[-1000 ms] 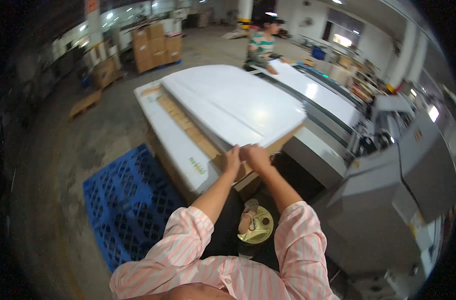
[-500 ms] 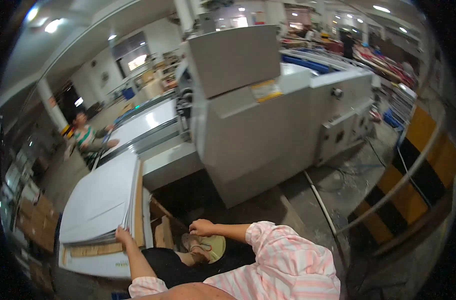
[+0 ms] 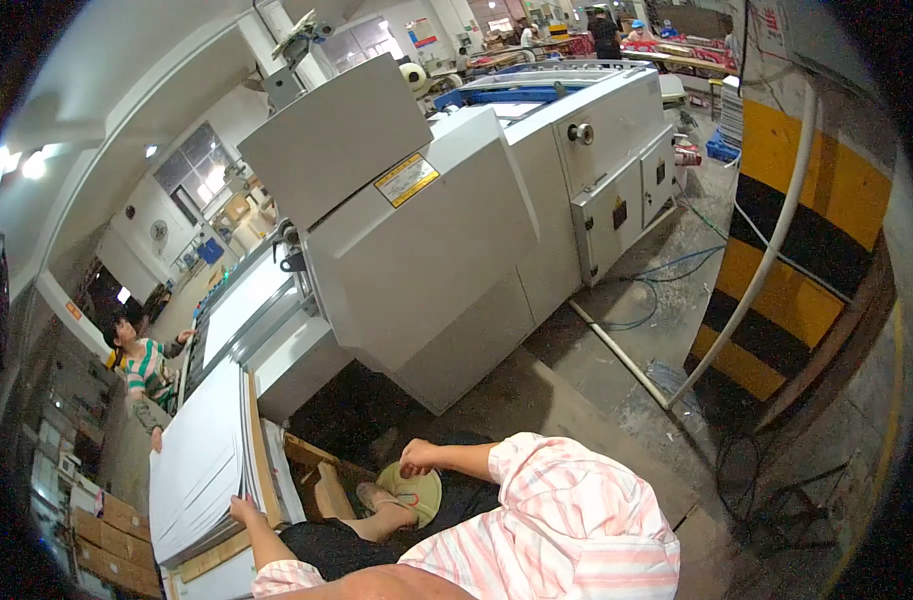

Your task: Aligning and preparing stacks of large paper sheets for a processing machine.

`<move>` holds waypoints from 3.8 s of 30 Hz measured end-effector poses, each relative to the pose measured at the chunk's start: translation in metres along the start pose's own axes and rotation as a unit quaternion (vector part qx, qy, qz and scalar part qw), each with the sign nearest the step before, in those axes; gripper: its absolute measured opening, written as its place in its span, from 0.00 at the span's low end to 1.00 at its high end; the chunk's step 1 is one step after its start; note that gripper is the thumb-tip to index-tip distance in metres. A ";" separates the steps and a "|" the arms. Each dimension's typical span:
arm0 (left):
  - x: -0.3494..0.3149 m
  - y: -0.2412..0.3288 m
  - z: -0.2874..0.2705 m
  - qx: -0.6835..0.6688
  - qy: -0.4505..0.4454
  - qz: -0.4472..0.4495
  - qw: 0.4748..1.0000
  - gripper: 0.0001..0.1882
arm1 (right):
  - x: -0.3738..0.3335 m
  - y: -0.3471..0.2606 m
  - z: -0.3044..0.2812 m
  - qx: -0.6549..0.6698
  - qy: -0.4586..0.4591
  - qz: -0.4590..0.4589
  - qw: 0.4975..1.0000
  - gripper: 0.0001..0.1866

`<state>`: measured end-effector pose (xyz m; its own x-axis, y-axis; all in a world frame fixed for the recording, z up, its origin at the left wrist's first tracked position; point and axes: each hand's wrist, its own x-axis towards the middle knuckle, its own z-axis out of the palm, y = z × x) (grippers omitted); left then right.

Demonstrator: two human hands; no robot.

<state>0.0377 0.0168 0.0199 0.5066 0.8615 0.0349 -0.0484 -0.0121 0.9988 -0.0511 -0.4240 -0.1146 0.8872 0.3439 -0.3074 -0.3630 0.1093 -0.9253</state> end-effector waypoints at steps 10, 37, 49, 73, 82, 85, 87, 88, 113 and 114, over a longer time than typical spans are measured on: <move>-0.007 0.003 0.002 0.013 0.050 -0.009 0.999 0.16 | 0.012 -0.015 -0.003 0.123 0.028 0.059 0.990 0.05; -0.015 0.008 0.001 -0.066 -0.028 -0.022 0.997 0.20 | 0.007 0.065 -0.005 -0.417 0.059 -0.063 0.905 0.14; 0.007 0.000 -0.004 -0.141 0.020 -0.090 0.986 0.15 | 0.030 0.054 -0.009 -0.365 0.010 0.030 0.930 0.14; -0.013 -0.006 -0.026 -0.156 -0.097 -0.024 0.983 0.14 | 0.044 0.098 -0.006 -0.476 -0.032 0.044 0.878 0.15; -0.020 -0.002 -0.025 -0.151 -0.086 -0.032 0.984 0.14 | 0.041 0.093 -0.008 -0.443 -0.030 0.074 0.893 0.14; -0.018 -0.005 -0.025 -0.152 -0.095 -0.034 0.983 0.14 | 0.038 0.092 -0.008 -0.442 -0.015 0.062 0.895 0.14; -0.016 -0.007 -0.025 -0.153 -0.105 -0.037 0.982 0.14 | 0.037 0.092 -0.009 -0.451 -0.002 0.047 0.891 0.14; -0.013 -0.008 -0.025 -0.152 -0.101 -0.038 0.982 0.14 | 0.037 0.091 -0.008 -0.454 -0.001 0.046 0.890 0.14; -0.005 -0.020 -0.023 -0.163 -0.110 -0.050 0.979 0.13 | 0.036 0.094 -0.017 -0.425 -0.004 0.057 0.903 0.13; -0.003 -0.021 -0.026 -0.166 -0.109 -0.046 0.979 0.13 | 0.036 0.091 -0.013 -0.425 -0.008 0.057 0.904 0.13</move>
<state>0.0149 0.0277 -0.0018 0.6919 0.7219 -0.0114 -0.2524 0.2566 0.9330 -0.0491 -0.4137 -0.2130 0.8517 0.3216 -0.4137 -0.0962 -0.6801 -0.7267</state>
